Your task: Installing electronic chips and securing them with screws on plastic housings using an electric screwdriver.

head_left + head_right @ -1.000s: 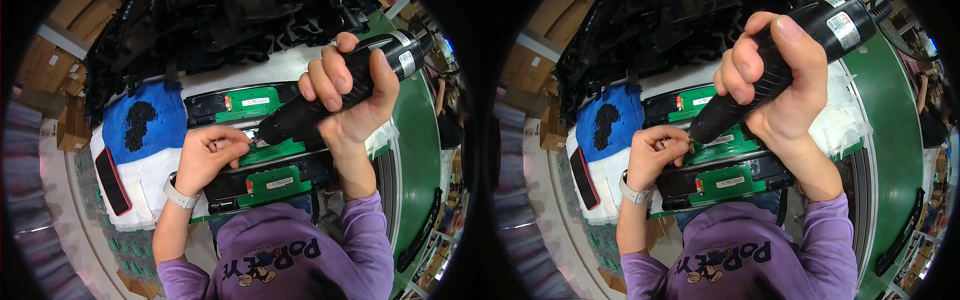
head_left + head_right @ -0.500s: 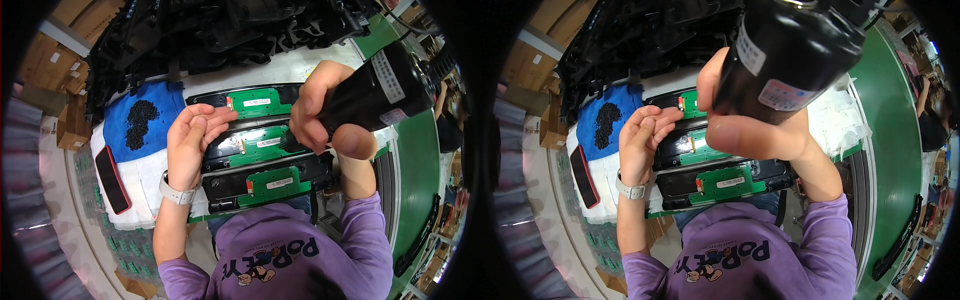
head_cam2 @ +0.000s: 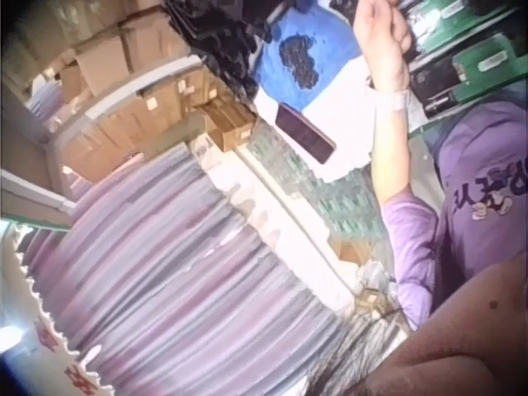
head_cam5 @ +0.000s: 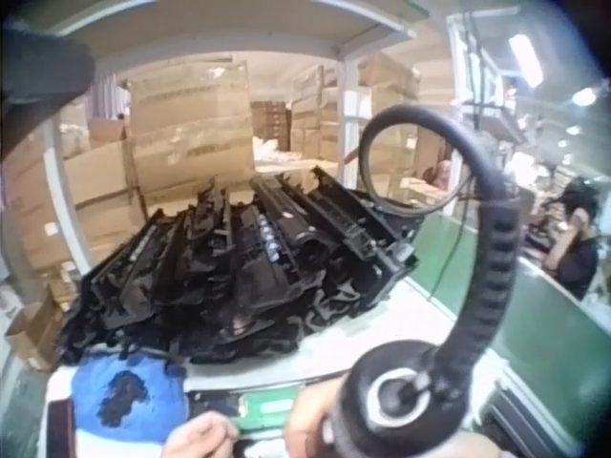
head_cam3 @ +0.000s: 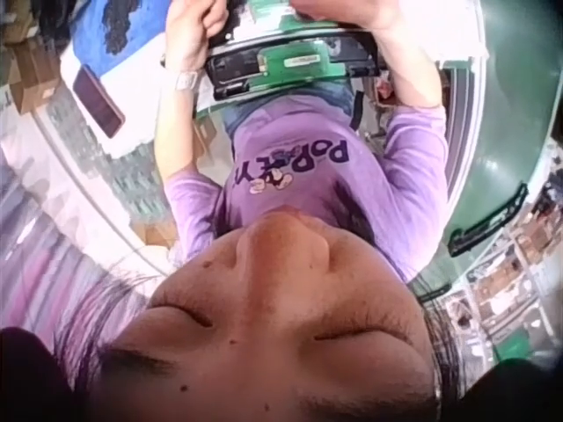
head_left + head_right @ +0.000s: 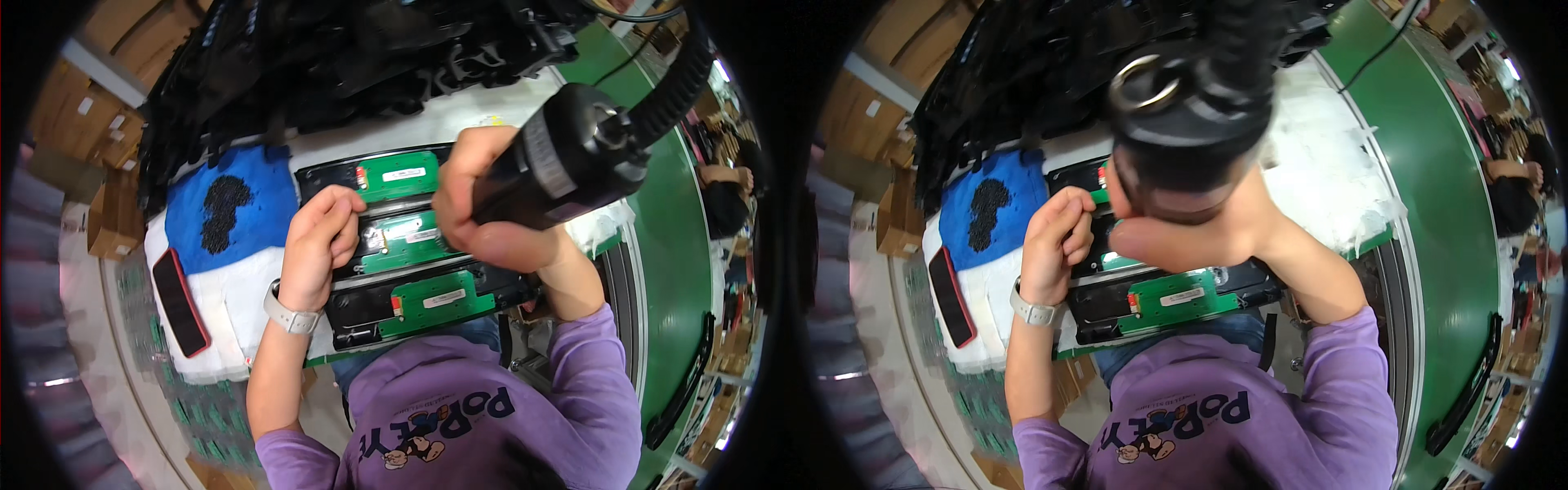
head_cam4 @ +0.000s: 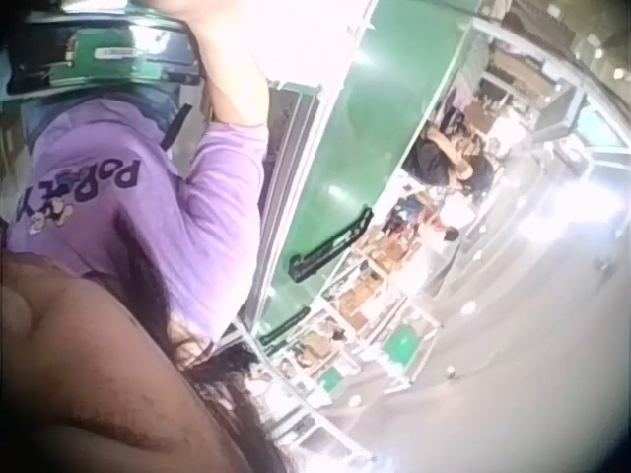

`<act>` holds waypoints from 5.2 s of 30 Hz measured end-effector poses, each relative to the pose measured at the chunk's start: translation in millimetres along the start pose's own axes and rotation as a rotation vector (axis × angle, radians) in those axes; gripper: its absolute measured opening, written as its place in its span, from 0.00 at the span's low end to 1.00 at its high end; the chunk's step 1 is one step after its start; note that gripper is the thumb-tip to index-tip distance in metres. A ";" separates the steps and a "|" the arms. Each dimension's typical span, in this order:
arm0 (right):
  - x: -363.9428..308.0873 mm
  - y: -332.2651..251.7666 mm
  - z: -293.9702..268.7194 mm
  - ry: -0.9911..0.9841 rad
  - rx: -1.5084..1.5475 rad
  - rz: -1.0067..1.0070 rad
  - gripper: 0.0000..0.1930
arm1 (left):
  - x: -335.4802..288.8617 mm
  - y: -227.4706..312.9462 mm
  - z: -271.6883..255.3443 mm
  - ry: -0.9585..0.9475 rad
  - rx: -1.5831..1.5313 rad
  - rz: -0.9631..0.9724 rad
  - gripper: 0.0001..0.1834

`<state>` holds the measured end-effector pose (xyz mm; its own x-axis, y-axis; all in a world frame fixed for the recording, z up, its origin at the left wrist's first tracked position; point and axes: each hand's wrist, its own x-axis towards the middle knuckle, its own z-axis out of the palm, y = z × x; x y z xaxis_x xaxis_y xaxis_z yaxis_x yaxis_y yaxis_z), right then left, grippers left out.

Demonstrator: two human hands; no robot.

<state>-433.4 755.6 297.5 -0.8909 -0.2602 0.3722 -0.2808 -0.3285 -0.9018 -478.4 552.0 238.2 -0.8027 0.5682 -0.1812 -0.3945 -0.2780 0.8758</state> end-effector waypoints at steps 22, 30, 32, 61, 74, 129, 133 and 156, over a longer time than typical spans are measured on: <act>4.4 -5.9 -6.2 0.251 0.582 -0.381 0.10 | -15.2 -10.2 17.8 0.073 0.382 0.158 0.07; 4.7 -1.3 -6.2 0.252 0.584 -0.363 0.11 | -18.1 -5.3 16.5 0.080 0.384 0.105 0.06; 4.0 -0.1 -7.7 0.265 0.584 -0.346 0.13 | -17.9 -5.7 16.8 0.059 0.400 0.093 0.06; 7.7 -0.9 -7.0 0.397 0.589 -0.296 0.12 | -20.1 -10.3 22.5 0.101 0.381 0.176 0.07; 29.9 -11.5 25.0 0.135 0.188 -0.048 0.12 | -10.0 4.2 -16.3 0.332 -0.175 0.372 0.09; 36.2 0.9 -10.9 -0.009 0.379 -0.361 0.19 | -9.5 1.8 -2.1 -0.009 0.182 0.113 0.05; 36.1 1.1 -11.6 -0.015 0.389 -0.325 0.19 | -10.3 3.8 -2.1 -0.026 0.203 0.080 0.06; 19.5 5.8 19.9 0.019 0.127 0.023 0.13 | -4.2 -5.1 -4.7 0.143 0.066 0.259 0.08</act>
<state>-445.3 730.5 303.9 -0.9035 -0.2519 0.3467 -0.2141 -0.4354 -0.8744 -475.1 547.4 232.4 -0.9296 0.3685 -0.0056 -0.1426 -0.3457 0.9275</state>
